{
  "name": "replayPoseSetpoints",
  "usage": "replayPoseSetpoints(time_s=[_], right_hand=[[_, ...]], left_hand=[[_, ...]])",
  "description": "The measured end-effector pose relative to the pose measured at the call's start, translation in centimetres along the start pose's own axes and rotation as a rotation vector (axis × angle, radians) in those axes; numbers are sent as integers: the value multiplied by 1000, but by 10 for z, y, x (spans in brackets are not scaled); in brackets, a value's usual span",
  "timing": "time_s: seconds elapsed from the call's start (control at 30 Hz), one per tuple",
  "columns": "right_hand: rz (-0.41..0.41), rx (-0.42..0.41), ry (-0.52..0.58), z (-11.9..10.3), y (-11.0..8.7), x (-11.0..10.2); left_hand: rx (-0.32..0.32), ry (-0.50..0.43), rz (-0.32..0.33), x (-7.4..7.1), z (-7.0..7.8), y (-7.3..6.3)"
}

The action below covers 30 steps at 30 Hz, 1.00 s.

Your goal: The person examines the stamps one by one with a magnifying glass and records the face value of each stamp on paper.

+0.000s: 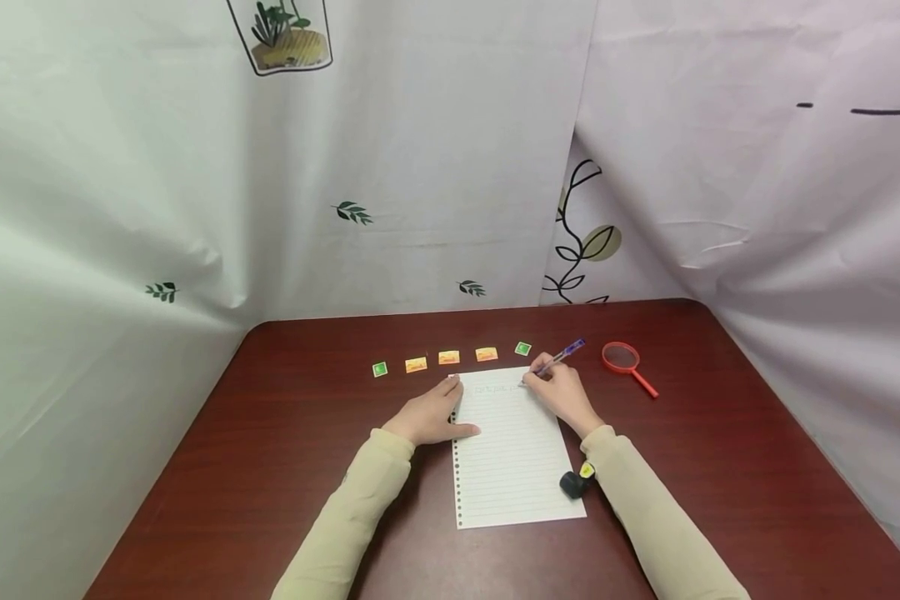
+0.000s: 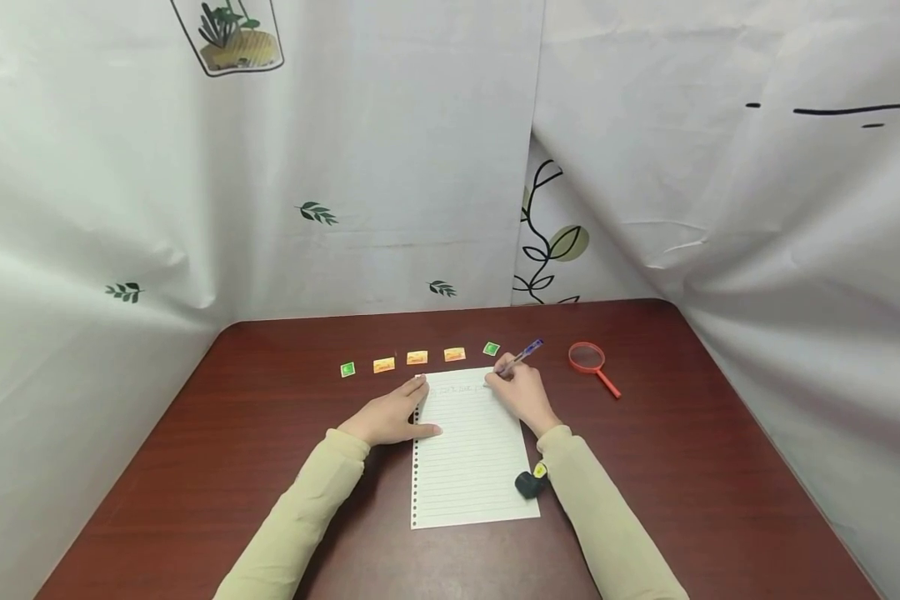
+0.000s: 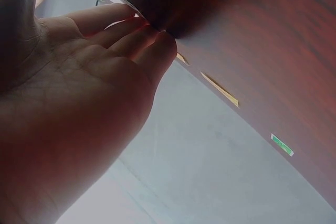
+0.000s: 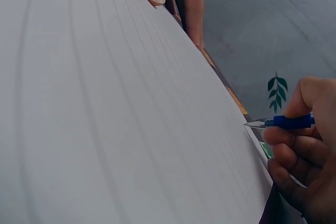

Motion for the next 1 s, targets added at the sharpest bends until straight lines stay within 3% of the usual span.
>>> replayPoseSetpoints(time_s=[0.37, 1.0], right_hand=[[43, -2, -27, 2, 1, -5], [17, -18, -8, 2, 3, -2]], left_hand=[[0, -13, -2, 1, 2, 0], [-1, -12, -6, -1, 1, 0]])
Point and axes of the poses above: each hand's wrist, its own y-axis towards the middle knuckle, its own x-axis out of the palm, z = x × y, the point moved 4 cm from there along y, towards the middle knuckle, and after that the axes turned 2 degrees about -x, right-handed, at the moved point
